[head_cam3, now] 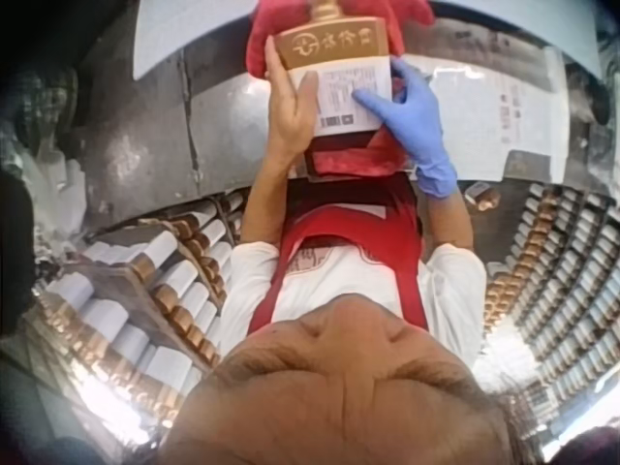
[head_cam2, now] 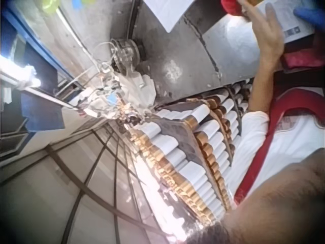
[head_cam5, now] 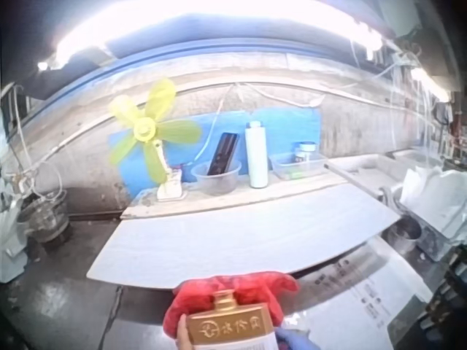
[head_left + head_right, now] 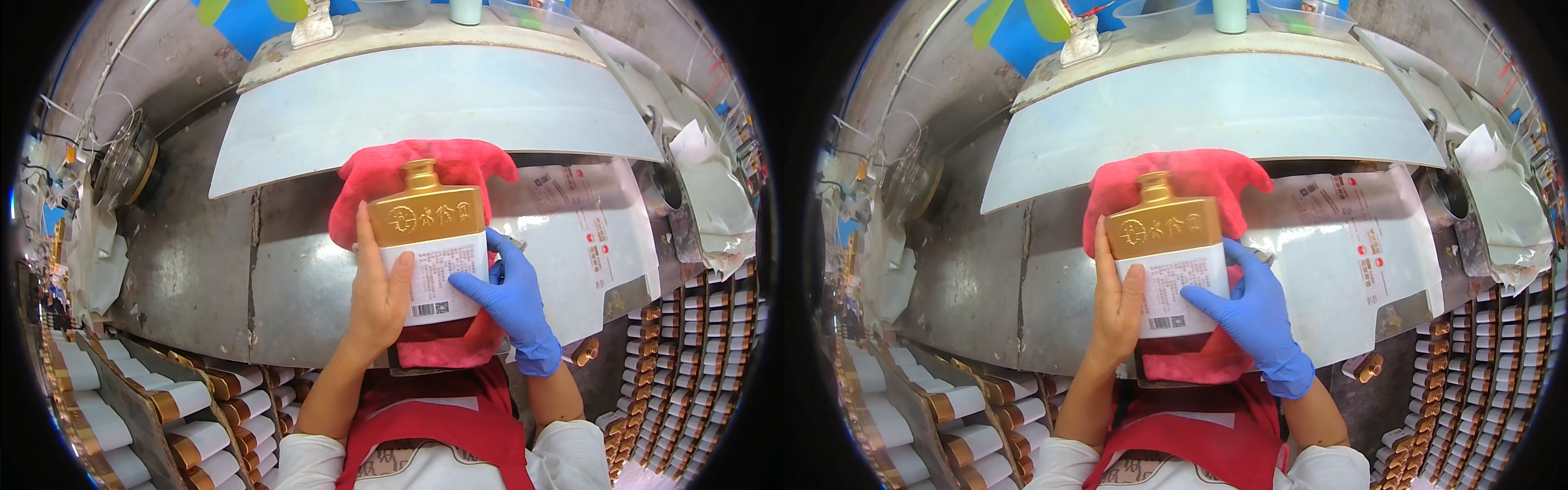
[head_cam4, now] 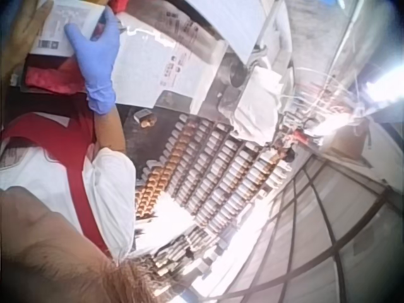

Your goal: The person applies a white label to a gold and white bottle, smoothing it with a red tool. They then apply a red circular sticker to the bottle's neck and wipe the surface with a red cloth. The process is repeated for multiple bottles in a production setting.

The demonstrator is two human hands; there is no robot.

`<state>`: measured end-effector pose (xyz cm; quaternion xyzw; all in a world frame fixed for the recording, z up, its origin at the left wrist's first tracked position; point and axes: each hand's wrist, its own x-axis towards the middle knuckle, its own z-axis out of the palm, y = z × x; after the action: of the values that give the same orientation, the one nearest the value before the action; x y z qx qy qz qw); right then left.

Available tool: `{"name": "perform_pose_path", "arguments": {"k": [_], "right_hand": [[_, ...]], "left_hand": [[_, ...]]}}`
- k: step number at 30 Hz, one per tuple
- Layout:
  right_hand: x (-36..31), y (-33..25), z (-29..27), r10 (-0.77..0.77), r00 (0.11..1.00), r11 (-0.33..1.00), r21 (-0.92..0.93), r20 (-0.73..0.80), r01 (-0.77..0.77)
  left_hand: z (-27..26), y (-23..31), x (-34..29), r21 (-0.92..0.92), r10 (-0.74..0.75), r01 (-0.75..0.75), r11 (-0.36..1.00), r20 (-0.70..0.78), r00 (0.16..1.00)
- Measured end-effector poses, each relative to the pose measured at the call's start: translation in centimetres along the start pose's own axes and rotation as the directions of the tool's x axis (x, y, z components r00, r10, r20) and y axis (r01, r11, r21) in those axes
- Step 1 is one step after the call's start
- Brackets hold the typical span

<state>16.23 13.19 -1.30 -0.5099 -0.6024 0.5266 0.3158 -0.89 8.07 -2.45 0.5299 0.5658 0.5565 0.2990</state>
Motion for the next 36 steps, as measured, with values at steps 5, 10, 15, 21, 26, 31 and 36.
{"name": "perform_pose_path", "arguments": {"k": [5,10,15,21,26,31,36], "right_hand": [[0.1,0.0,0.0,0.010,1.000,1.000,-0.011,0.010,-0.010],[-0.2,0.5,-1.1,0.094,0.995,0.990,0.105,0.027,-0.097],[-0.9,0.4,-0.8,0.060,0.997,0.994,0.093,0.038,-0.064],[-1.0,-0.1,-0.1,0.043,0.999,0.997,0.063,-0.004,-0.043],[-0.9,0.3,-0.1,0.050,0.999,0.998,0.027,-0.005,-0.049],[-0.8,0.5,0.3,0.051,0.998,0.998,0.049,-0.040,-0.049],[-0.7,0.6,0.6,0.053,0.997,0.997,0.062,-0.051,-0.049]], "left_hand": [[-0.5,-0.6,-0.1,-0.050,-0.007,0.008,0.999,0.011,1.000],[-1.8,-1.1,-1.6,-0.383,-0.204,0.185,0.905,-0.009,0.979],[-1.7,-1.0,-2.9,-0.405,-0.071,0.098,0.909,0.081,0.994],[-0.5,-0.8,-2.3,-0.194,-0.006,0.015,0.981,0.045,0.999],[-0.3,-0.7,-1.5,-0.161,0.016,-0.015,0.987,0.006,1.000],[-0.1,-0.3,-1.3,-0.073,0.027,-0.027,0.997,0.004,1.000],[-0.1,-0.4,-1.3,-0.051,0.019,-0.020,0.999,-0.014,1.000]]}}
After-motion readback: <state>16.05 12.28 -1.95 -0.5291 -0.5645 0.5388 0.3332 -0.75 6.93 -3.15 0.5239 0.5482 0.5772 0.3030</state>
